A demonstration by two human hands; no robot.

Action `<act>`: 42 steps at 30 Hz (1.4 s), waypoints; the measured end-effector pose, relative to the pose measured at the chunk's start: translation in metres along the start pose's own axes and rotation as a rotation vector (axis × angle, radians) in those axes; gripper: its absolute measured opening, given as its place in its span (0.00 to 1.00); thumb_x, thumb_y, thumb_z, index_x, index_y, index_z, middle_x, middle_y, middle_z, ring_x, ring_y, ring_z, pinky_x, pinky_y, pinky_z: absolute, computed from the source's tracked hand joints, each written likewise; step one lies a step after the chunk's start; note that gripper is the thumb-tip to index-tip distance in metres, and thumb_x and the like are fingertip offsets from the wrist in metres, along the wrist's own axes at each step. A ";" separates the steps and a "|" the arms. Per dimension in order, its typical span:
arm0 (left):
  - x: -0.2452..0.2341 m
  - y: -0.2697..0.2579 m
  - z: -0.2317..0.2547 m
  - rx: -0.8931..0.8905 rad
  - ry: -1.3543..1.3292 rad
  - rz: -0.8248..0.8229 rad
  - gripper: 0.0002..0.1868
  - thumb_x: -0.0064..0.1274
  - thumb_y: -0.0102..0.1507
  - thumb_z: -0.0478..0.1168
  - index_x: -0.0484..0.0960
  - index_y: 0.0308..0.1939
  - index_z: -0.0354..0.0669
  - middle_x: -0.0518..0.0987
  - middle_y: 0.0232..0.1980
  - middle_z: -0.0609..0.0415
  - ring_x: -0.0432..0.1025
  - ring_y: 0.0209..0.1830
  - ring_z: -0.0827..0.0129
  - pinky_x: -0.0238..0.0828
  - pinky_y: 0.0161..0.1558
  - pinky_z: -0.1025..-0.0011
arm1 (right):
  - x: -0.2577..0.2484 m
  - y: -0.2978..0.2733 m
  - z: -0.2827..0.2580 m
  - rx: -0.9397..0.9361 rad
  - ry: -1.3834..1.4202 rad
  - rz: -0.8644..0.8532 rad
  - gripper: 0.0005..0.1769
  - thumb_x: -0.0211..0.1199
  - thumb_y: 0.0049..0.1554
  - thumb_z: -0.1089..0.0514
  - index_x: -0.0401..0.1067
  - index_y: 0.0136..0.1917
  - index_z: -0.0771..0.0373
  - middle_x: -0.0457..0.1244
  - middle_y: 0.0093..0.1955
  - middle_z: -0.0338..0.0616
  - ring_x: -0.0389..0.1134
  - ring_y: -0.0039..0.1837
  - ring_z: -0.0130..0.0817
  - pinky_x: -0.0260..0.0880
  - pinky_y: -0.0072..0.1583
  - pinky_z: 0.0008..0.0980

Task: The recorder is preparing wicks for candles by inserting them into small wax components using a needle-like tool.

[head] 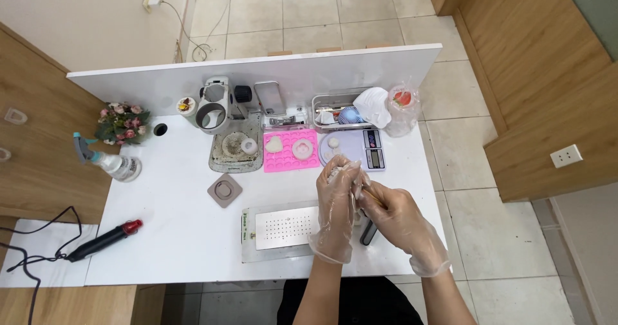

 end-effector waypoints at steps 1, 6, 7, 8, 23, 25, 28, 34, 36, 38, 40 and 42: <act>0.001 -0.001 0.000 0.020 0.001 -0.014 0.06 0.53 0.66 0.34 0.72 0.37 0.36 0.71 0.26 0.55 0.65 0.26 0.76 0.59 0.28 0.80 | -0.001 -0.001 -0.002 0.011 0.000 0.012 0.07 0.61 0.59 0.59 0.76 0.45 0.66 0.65 0.28 0.39 0.58 0.31 0.24 0.64 0.35 0.31; -0.009 -0.016 0.009 0.052 0.034 0.054 0.06 0.52 0.64 0.33 0.71 0.34 0.38 0.71 0.26 0.56 0.62 0.23 0.78 0.56 0.25 0.79 | 0.011 -0.011 -0.001 -0.121 -0.214 -0.007 0.09 0.64 0.59 0.58 0.75 0.40 0.66 0.63 0.26 0.43 0.60 0.29 0.28 0.63 0.34 0.35; -0.010 -0.022 0.014 0.055 0.017 0.033 0.09 0.52 0.65 0.34 0.70 0.32 0.38 0.70 0.25 0.56 0.63 0.24 0.78 0.57 0.26 0.79 | 0.015 -0.014 -0.003 -0.251 -0.287 0.016 0.09 0.64 0.60 0.57 0.74 0.41 0.65 0.63 0.26 0.43 0.60 0.29 0.29 0.63 0.34 0.35; -0.009 -0.025 0.015 0.060 0.021 0.032 0.09 0.52 0.65 0.34 0.70 0.32 0.38 0.70 0.25 0.56 0.63 0.24 0.78 0.57 0.26 0.79 | 0.018 -0.015 -0.003 -0.256 -0.283 0.018 0.09 0.64 0.60 0.57 0.74 0.41 0.65 0.63 0.26 0.43 0.60 0.29 0.29 0.63 0.34 0.35; -0.025 -0.065 0.048 -0.074 0.332 -0.105 0.09 0.51 0.59 0.32 0.72 0.24 0.38 0.72 0.21 0.54 0.59 0.18 0.79 0.54 0.21 0.80 | 0.073 -0.067 0.022 0.123 0.082 0.098 0.11 0.62 0.60 0.60 0.77 0.40 0.69 0.61 0.24 0.39 0.57 0.27 0.23 0.60 0.30 0.30; -0.038 -0.075 0.057 -0.054 0.131 -0.242 0.13 0.51 0.63 0.33 0.70 0.24 0.39 0.66 0.20 0.58 0.62 0.22 0.77 0.61 0.27 0.77 | 0.079 -0.072 0.015 0.059 0.117 0.040 0.10 0.63 0.58 0.60 0.77 0.38 0.68 0.64 0.24 0.38 0.62 0.27 0.22 0.63 0.31 0.29; -0.037 -0.078 0.071 -0.031 0.134 -0.290 0.12 0.51 0.62 0.36 0.69 0.24 0.41 0.72 0.23 0.56 0.60 0.19 0.79 0.54 0.19 0.80 | 0.080 -0.070 0.012 -0.054 0.098 -0.010 0.11 0.62 0.59 0.61 0.75 0.36 0.67 0.64 0.24 0.39 0.62 0.27 0.23 0.64 0.31 0.29; -0.030 -0.074 0.079 0.084 0.256 -0.171 0.10 0.53 0.64 0.38 0.74 0.29 0.39 0.72 0.25 0.57 0.59 0.22 0.80 0.54 0.25 0.79 | 0.060 -0.049 -0.027 -0.256 -0.112 0.074 0.05 0.61 0.58 0.62 0.75 0.46 0.66 0.64 0.28 0.42 0.62 0.29 0.24 0.64 0.35 0.30; -0.024 -0.075 0.088 0.026 0.258 -0.176 0.10 0.53 0.63 0.38 0.73 0.28 0.40 0.73 0.24 0.57 0.61 0.22 0.79 0.56 0.24 0.78 | 0.059 -0.049 -0.026 -0.172 -0.058 -0.007 0.06 0.59 0.60 0.61 0.74 0.45 0.66 0.65 0.29 0.43 0.61 0.31 0.25 0.65 0.36 0.31; -0.025 -0.069 0.091 -0.023 0.264 -0.187 0.10 0.53 0.62 0.39 0.73 0.27 0.41 0.73 0.23 0.57 0.62 0.21 0.79 0.58 0.23 0.77 | 0.065 -0.048 -0.032 -0.097 -0.002 -0.082 0.07 0.58 0.62 0.61 0.74 0.45 0.65 0.65 0.30 0.44 0.60 0.33 0.26 0.66 0.38 0.32; -0.032 -0.060 0.086 0.044 0.277 -0.214 0.12 0.53 0.64 0.39 0.71 0.27 0.41 0.70 0.24 0.57 0.61 0.23 0.79 0.57 0.28 0.79 | 0.074 -0.049 -0.043 -0.024 -0.096 0.000 0.09 0.58 0.63 0.57 0.73 0.46 0.65 0.64 0.28 0.44 0.60 0.31 0.28 0.66 0.37 0.33; -0.033 -0.058 0.089 0.048 0.262 -0.253 0.13 0.53 0.64 0.39 0.70 0.27 0.42 0.70 0.25 0.57 0.60 0.24 0.78 0.56 0.28 0.78 | 0.077 -0.057 -0.043 -0.073 -0.168 0.059 0.11 0.59 0.64 0.56 0.73 0.44 0.66 0.64 0.30 0.46 0.60 0.32 0.29 0.65 0.38 0.33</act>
Point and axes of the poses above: each hand's wrist, its own y-axis towards the middle knuckle, its own x-axis out of the palm, z = x × y, the point moved 1 cm from there along y, towards the middle knuckle
